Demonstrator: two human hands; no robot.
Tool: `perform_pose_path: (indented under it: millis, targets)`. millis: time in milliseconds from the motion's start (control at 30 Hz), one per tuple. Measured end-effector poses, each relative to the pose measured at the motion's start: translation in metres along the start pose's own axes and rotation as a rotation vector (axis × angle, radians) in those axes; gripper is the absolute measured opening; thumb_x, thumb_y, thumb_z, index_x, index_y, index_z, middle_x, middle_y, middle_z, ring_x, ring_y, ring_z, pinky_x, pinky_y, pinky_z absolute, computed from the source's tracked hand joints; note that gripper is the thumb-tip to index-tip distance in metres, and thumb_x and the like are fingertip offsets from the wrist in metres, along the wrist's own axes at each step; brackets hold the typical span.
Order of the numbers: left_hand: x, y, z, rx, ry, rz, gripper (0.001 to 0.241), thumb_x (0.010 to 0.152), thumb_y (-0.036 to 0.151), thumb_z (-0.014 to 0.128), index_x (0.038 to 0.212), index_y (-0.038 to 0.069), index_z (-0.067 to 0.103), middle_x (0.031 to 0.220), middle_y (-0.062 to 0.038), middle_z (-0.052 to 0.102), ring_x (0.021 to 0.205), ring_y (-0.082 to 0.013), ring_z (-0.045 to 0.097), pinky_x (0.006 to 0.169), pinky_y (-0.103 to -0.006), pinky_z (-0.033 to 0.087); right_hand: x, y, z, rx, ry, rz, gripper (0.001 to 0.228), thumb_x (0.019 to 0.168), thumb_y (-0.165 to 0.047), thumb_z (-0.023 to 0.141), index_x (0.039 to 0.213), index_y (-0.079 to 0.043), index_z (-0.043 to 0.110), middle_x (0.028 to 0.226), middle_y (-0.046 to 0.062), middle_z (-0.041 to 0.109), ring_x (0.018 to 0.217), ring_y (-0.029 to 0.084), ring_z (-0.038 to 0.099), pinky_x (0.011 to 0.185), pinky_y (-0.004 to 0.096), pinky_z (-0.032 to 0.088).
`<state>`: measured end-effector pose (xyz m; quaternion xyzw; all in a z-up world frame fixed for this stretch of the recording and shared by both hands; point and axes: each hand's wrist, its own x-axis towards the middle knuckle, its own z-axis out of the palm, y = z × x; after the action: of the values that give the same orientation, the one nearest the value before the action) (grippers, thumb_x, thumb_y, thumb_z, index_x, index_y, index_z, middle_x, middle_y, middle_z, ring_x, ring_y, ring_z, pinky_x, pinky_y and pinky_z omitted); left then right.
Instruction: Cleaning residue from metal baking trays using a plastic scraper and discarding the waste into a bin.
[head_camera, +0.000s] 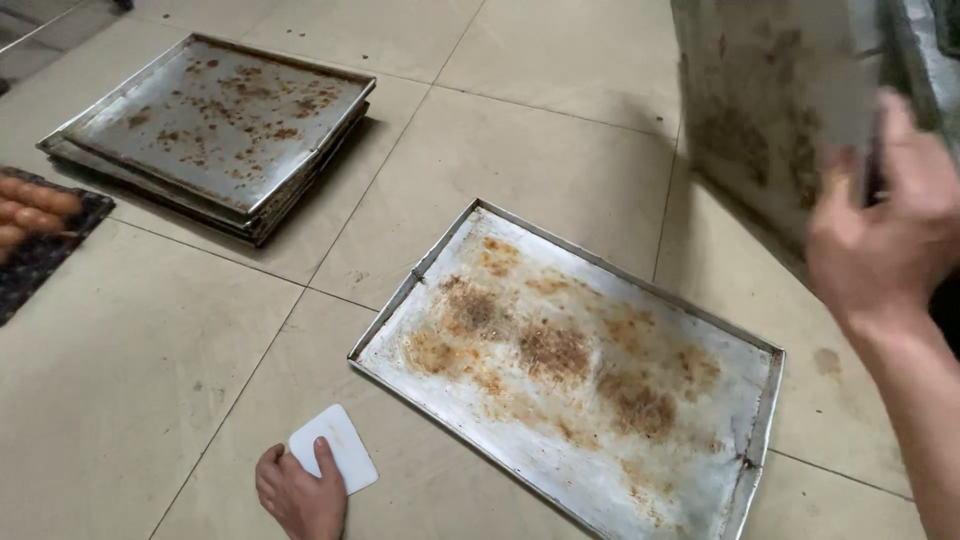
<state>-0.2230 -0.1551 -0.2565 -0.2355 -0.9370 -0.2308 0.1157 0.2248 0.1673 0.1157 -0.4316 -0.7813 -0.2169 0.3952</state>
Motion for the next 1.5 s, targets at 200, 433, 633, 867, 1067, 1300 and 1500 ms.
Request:
perform_pose_path:
  millis: [200, 433, 633, 867, 1067, 1300, 1500]
  targets:
    - [-0.001, 0.006, -0.007, 0.009, 0.087, 0.035, 0.049, 0.096, 0.043, 0.059, 0.102, -0.005, 0.066, 0.136, -0.018, 0.055, 0.131, -0.0364, 0.050, 0.117, -0.0471, 0.037, -0.010, 0.039, 0.066, 1.134, -0.100, 0.468, 0.065, 0.123, -0.050, 0.027, 0.163, 0.000, 0.032, 0.158, 0.020, 0.044, 0.136, 0.030, 0.050, 0.112, 0.039, 0.044]
    - [0.002, 0.000, 0.005, -0.003, 0.088, -0.015, 0.044, 0.090, 0.045, 0.062, 0.091, 0.001, 0.067, 0.138, -0.015, 0.055, 0.136, -0.0347, 0.048, 0.118, -0.0479, 0.035, -0.038, -0.064, 0.141, 1.024, -0.152, 1.374, 0.034, 0.106, -0.045, 0.067, 0.117, -0.013, 0.070, 0.109, -0.007, 0.069, 0.092, 0.003, 0.065, 0.081, 0.017, 0.055]
    - [0.001, -0.007, 0.026, -0.055, 0.260, 0.084, 0.042, 0.086, 0.043, 0.066, 0.088, 0.001, 0.061, 0.132, -0.019, 0.057, 0.133, -0.0407, 0.051, 0.115, -0.0543, 0.038, -0.031, -0.218, 0.215, 1.121, -0.374, 1.484, 0.034, 0.107, -0.041, 0.058, 0.116, -0.009, 0.068, 0.112, 0.001, 0.068, 0.097, 0.012, 0.060, 0.086, 0.027, 0.049]
    - [-0.004, -0.027, 0.048, -0.060, 0.127, 0.050, 0.041, 0.087, 0.045, 0.063, 0.088, 0.004, 0.061, 0.133, -0.020, 0.054, 0.138, -0.0435, 0.043, 0.115, -0.0588, 0.034, 0.068, -0.368, 0.291, 1.699, -0.649, 1.500, 0.053, 0.101, -0.035, 0.053, 0.139, 0.002, 0.047, 0.134, 0.018, 0.061, 0.116, 0.025, 0.067, 0.098, 0.033, 0.061]
    - [-0.003, -0.032, 0.054, -0.043, 0.153, 0.064, 0.043, 0.088, 0.047, 0.061, 0.083, 0.004, 0.061, 0.130, -0.019, 0.056, 0.136, -0.0435, 0.046, 0.113, -0.0617, 0.036, 0.111, -0.378, 0.255, 1.907, -0.860, 0.901, 0.059, 0.104, -0.025, 0.044, 0.159, -0.008, 0.033, 0.146, 0.011, 0.061, 0.110, 0.021, 0.071, 0.089, 0.033, 0.063]
    - [0.007, -0.007, 0.020, -0.020, 0.166, 0.085, 0.040, 0.088, 0.042, 0.065, 0.087, 0.002, 0.061, 0.130, -0.021, 0.055, 0.133, -0.0413, 0.048, 0.115, -0.0558, 0.037, -0.006, -0.267, 0.206, 1.460, -0.870, 1.174, 0.046, 0.107, -0.025, 0.043, 0.148, -0.003, 0.051, 0.128, 0.013, 0.069, 0.100, 0.025, 0.070, 0.082, 0.035, 0.057]
    - [0.009, 0.012, -0.013, 0.005, 0.112, 0.139, 0.045, 0.093, 0.039, 0.062, 0.096, -0.006, 0.062, 0.133, -0.025, 0.056, 0.128, -0.0430, 0.050, 0.115, -0.0528, 0.037, -0.179, -0.097, 0.181, 0.879, -0.640, 1.307, 0.042, 0.107, -0.020, 0.054, 0.145, -0.002, 0.054, 0.117, 0.015, 0.067, 0.098, 0.026, 0.065, 0.080, 0.037, 0.050]
